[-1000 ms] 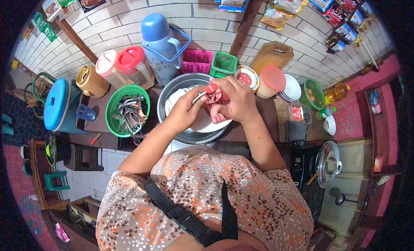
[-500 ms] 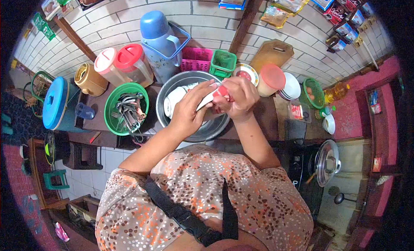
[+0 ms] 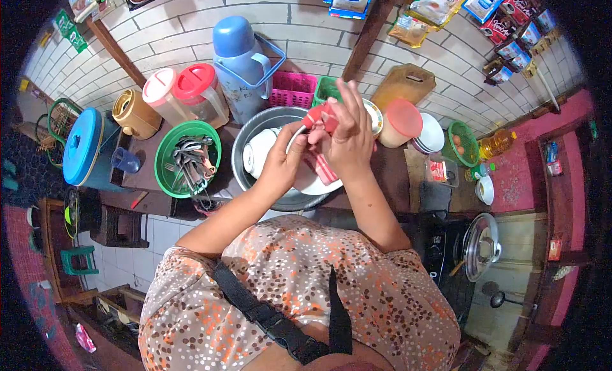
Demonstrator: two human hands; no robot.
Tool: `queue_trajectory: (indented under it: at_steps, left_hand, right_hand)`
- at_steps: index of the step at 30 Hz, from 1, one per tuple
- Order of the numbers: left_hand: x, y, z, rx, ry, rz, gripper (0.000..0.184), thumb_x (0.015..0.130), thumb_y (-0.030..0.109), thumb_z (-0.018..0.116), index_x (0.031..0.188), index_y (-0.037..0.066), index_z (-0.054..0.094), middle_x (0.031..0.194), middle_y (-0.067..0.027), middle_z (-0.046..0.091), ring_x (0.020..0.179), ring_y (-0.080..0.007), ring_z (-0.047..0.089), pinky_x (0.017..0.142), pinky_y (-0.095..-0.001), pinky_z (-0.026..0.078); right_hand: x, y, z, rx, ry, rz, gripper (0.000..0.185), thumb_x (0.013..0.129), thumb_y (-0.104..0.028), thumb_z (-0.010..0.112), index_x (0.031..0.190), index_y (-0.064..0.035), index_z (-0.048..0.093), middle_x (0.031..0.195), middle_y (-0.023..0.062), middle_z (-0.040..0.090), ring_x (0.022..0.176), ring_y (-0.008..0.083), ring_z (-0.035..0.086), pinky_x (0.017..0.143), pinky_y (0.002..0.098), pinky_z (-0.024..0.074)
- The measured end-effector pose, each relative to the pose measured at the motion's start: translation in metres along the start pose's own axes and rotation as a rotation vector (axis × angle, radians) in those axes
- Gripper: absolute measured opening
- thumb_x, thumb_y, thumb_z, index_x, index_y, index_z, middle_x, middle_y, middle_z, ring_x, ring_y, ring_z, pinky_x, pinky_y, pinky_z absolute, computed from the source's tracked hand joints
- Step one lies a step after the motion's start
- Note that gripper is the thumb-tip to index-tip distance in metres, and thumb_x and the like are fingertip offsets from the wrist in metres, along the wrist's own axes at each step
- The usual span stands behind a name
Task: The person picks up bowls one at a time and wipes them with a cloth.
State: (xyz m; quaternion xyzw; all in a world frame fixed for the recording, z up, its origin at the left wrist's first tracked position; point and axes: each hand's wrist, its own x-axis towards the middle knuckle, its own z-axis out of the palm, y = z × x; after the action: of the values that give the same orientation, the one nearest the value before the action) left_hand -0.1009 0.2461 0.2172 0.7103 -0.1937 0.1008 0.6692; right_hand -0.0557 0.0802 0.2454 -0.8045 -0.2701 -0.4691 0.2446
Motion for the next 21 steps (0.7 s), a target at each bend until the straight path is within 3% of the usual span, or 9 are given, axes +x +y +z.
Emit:
queue_trajectory:
  at_steps: [3,6,7,10,16,18,19,20,21]
  left_hand:
    - [-0.003,-0.001,0.008,-0.460,0.150,-0.359,0.046,0.115,0.037,0.042,0.148,0.006,0.050,0.126,-0.0072,0.064,0.116,-0.0168,0.061,0.102,-0.0333,0.049]
    - [0.008,0.009,0.007,-0.526,0.216,-0.220,0.049,0.114,0.036,0.042,0.154,0.008,0.045,0.131,-0.0081,0.063,0.123,-0.0171,0.059,0.107,-0.0338,0.046]
    - [0.007,0.005,0.002,-0.479,0.165,-0.238,0.053,0.114,0.038,0.044,0.157,0.008,0.042,0.142,-0.0103,0.059,0.129,-0.0189,0.056,0.111,-0.0336,0.043]
    - [0.010,0.002,0.001,-0.135,0.117,-0.095,0.058,0.112,0.043,0.046,0.158,0.008,0.042,0.149,-0.0113,0.052,0.134,-0.0205,0.053,0.111,-0.0349,0.043]
    - [0.002,0.012,-0.011,-0.498,-0.072,-0.356,0.067,0.112,0.047,0.043,0.165,0.009,0.029,0.162,-0.0123,0.041,0.145,-0.0225,0.042,0.120,-0.0366,0.032]
    - [0.008,0.008,-0.012,-0.281,-0.100,-0.142,0.067,0.112,0.046,0.045,0.165,0.008,0.029,0.163,-0.0117,0.041,0.145,-0.0229,0.042,0.121,-0.0376,0.030]
    - [0.007,0.016,-0.005,-0.410,-0.007,-0.179,0.068,0.108,0.043,0.056,0.164,0.010,0.034,0.159,-0.0139,0.043,0.145,-0.0241,0.040,0.122,-0.0389,0.027]
    - [0.006,0.018,-0.005,-0.409,-0.007,-0.179,0.068,0.108,0.043,0.056,0.164,0.010,0.034,0.159,-0.0139,0.043,0.145,-0.0241,0.040,0.122,-0.0389,0.027]
    - [0.007,0.019,-0.005,-0.288,-0.026,-0.135,0.071,0.104,0.043,0.062,0.163,0.011,0.038,0.155,-0.0153,0.043,0.143,-0.0256,0.039,0.123,-0.0404,0.026]
  right_hand:
    - [-0.005,-0.012,-0.009,-0.118,-0.258,0.064,0.082,0.094,-0.069,0.052,0.160,-0.0233,0.035,0.172,0.0258,0.014,0.158,0.0483,0.015,0.124,0.0674,0.0095]
    - [-0.017,-0.020,-0.013,-0.180,-0.396,0.094,0.094,0.090,-0.068,0.060,0.167,-0.0287,0.024,0.172,0.0259,0.012,0.159,0.0462,0.012,0.124,0.0676,0.0069]
    - [-0.023,-0.017,-0.008,-0.126,-0.408,0.115,0.101,0.088,-0.063,0.067,0.169,-0.0307,0.017,0.172,0.0271,0.010,0.159,0.0474,0.008,0.124,0.0688,0.0047]
    - [-0.028,-0.010,0.008,-0.129,-0.324,0.113,0.102,0.087,-0.053,0.071,0.169,-0.0285,0.015,0.172,0.0288,0.007,0.159,0.0497,0.005,0.123,0.0702,0.0037]
    - [-0.029,-0.010,0.004,0.075,-0.309,0.110,0.103,0.094,-0.045,0.065,0.170,-0.0216,-0.001,0.171,0.0317,-0.004,0.157,0.0554,-0.001,0.122,0.0705,-0.0006]
    - [-0.024,-0.014,0.000,0.115,-0.232,0.083,0.101,0.094,-0.043,0.065,0.170,-0.0191,0.001,0.172,0.0307,-0.003,0.157,0.0544,-0.002,0.122,0.0704,-0.0009]
    - [-0.019,-0.013,0.001,0.217,-0.161,0.041,0.100,0.094,-0.038,0.067,0.170,-0.0179,0.005,0.172,0.0294,0.000,0.158,0.0533,-0.003,0.122,0.0694,-0.0046]
    - [-0.020,-0.010,0.003,0.214,-0.113,0.058,0.096,0.095,-0.034,0.067,0.170,-0.0187,0.009,0.173,0.0262,0.001,0.159,0.0492,0.008,0.123,0.0646,0.0170]
    - [-0.035,-0.007,0.014,0.331,-0.088,0.135,0.095,0.096,-0.032,0.068,0.169,-0.0161,0.010,0.173,0.0248,0.006,0.157,0.0473,0.017,0.118,0.0587,0.0298]
